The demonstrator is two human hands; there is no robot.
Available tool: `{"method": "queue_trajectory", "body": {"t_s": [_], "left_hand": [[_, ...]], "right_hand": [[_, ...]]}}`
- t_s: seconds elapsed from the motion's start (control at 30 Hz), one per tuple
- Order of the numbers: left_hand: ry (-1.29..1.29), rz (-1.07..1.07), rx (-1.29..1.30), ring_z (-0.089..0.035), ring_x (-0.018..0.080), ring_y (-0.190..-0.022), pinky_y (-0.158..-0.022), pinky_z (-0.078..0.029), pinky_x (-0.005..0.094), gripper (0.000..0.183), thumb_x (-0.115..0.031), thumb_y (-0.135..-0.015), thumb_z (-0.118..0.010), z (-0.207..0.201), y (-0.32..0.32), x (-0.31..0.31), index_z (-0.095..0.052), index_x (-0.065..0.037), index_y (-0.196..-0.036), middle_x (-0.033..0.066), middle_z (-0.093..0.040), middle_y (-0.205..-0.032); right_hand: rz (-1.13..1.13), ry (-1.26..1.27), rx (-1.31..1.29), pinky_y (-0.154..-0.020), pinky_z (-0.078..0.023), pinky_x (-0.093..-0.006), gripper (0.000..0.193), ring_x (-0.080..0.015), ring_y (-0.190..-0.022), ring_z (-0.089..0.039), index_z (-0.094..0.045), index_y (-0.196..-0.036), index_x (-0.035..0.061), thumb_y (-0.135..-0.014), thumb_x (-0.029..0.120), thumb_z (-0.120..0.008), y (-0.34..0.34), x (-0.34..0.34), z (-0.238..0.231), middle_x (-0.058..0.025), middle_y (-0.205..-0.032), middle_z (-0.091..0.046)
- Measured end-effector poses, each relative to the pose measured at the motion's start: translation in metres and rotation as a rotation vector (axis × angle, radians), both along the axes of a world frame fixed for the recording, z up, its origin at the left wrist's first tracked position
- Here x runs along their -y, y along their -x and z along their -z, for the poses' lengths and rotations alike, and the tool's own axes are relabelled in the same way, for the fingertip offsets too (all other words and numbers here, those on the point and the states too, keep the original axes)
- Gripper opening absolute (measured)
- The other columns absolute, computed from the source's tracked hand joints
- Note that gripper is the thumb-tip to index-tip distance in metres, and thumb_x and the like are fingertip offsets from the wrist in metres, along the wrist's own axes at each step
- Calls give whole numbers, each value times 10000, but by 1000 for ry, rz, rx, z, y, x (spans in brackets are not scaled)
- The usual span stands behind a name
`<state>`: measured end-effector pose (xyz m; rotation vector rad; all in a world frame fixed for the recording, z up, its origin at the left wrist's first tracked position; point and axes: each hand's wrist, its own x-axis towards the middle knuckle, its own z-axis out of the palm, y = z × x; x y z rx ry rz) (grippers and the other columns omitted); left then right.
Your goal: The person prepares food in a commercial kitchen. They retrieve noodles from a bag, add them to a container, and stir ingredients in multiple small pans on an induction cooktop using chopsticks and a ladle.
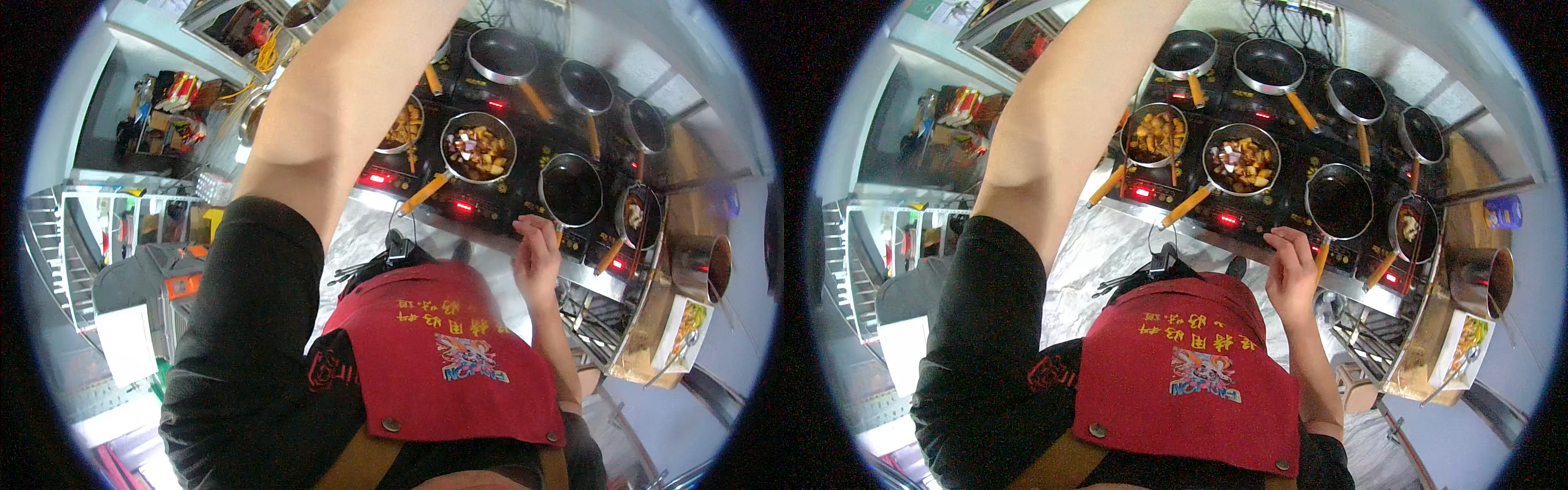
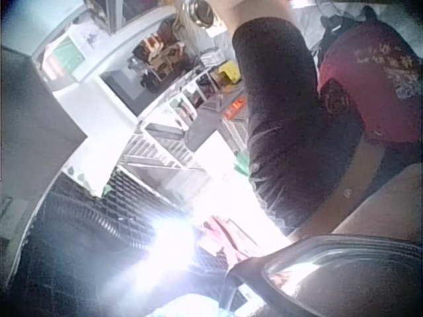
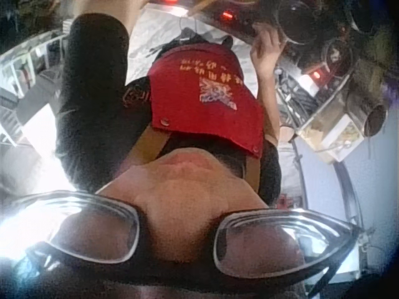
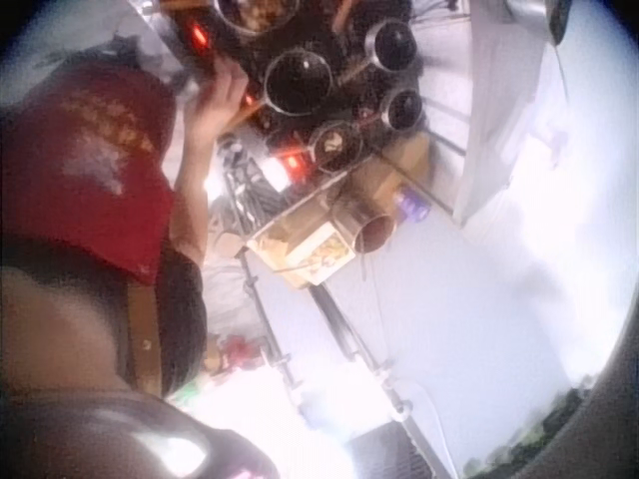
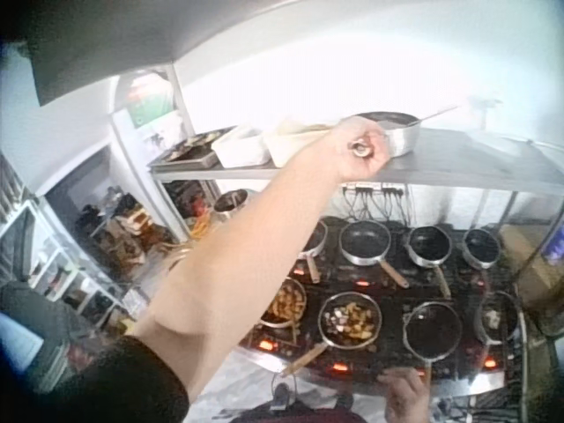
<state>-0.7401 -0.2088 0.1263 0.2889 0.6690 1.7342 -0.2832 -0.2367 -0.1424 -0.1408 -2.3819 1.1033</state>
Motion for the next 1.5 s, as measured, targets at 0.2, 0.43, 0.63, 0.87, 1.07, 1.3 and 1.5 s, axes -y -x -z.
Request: {"method": "queue_trajectory", "body": {"t_s": [0.2, 0.43, 0.63, 0.87, 1.07, 1.3, 1.5], "left_hand": [[42, -65, 27, -551, 128, -541, -471, -511, 233, 158, 45, -1006, -571, -5, -18, 4, -459, -15, -913, 23, -513, -718], [-56, 12, -17, -571, 83, -563, -468, -503, 205, 67, 48, -1027, -565, 12, -16, 24, -506, 23, -1008, 3, -549, -768], [34, 52, -56, -450, 12, -550, -461, -391, 152, 225, 14, -1071, -575, -9, -40, 57, -464, -53, -888, -27, -468, -772], [70, 139, -6, -458, 3, -552, -439, -407, 151, 203, -23, -1093, -568, -16, -61, 95, -480, -38, -911, -27, -475, -790], [11, 221, 10, -447, 0, -539, -419, -413, 142, 192, -27, -1090, -584, -14, -84, 135, -482, -24, -927, -26, -468, -799], [98, 138, -56, -431, -5, -515, -383, -320, 155, 130, -39, -1065, -653, -17, -125, 204, -551, 40, -1053, -34, -463, -782], [68, 150, -69, -454, 7, -489, -349, -358, 178, 212, -68, -1069, -651, -1, -150, 281, -528, 51, -1195, -30, -467, -785]], "right_hand": [[-8, 95, 39, -817, -587, -352, 468, -334, -1057, -738, -728, -1202, 29, -840, -220, -570, 13, 11, 23, -177, -1251, -692], [34, 7, 13, -836, -612, -404, 467, -382, -1031, -742, -732, -1192, 43, -812, -185, -582, 23, 33, 14, -187, -1206, -695], [98, -45, 1, -796, -610, -382, 441, -355, -980, -750, -728, -1190, 61, -847, -180, -593, 21, 47, -17, -166, -1219, -700], [182, -122, -75, -775, -584, -335, 442, -290, -934, -724, -720, -1185, 31, -848, -210, -563, 20, 46, -50, -164, -1200, -694], [278, -54, -180, -741, -543, -292, 299, -203, -859, -671, -714, -1174, 29, -980, -147, -569, 31, 22, -87, -138, -1108, -680], [275, 498, -311, -655, -490, -245, 404, -84, -768, -562, -525, -1482, 0, -1095, 46, -633, 56, -27, -149, -52, -989, -642], [142, 498, -353, -620, -483, -260, 804, -94, -740, -554, -225, -1687, 79, -1070, 132, -738, 100, 1, -188, -72, -965, -638]]}}
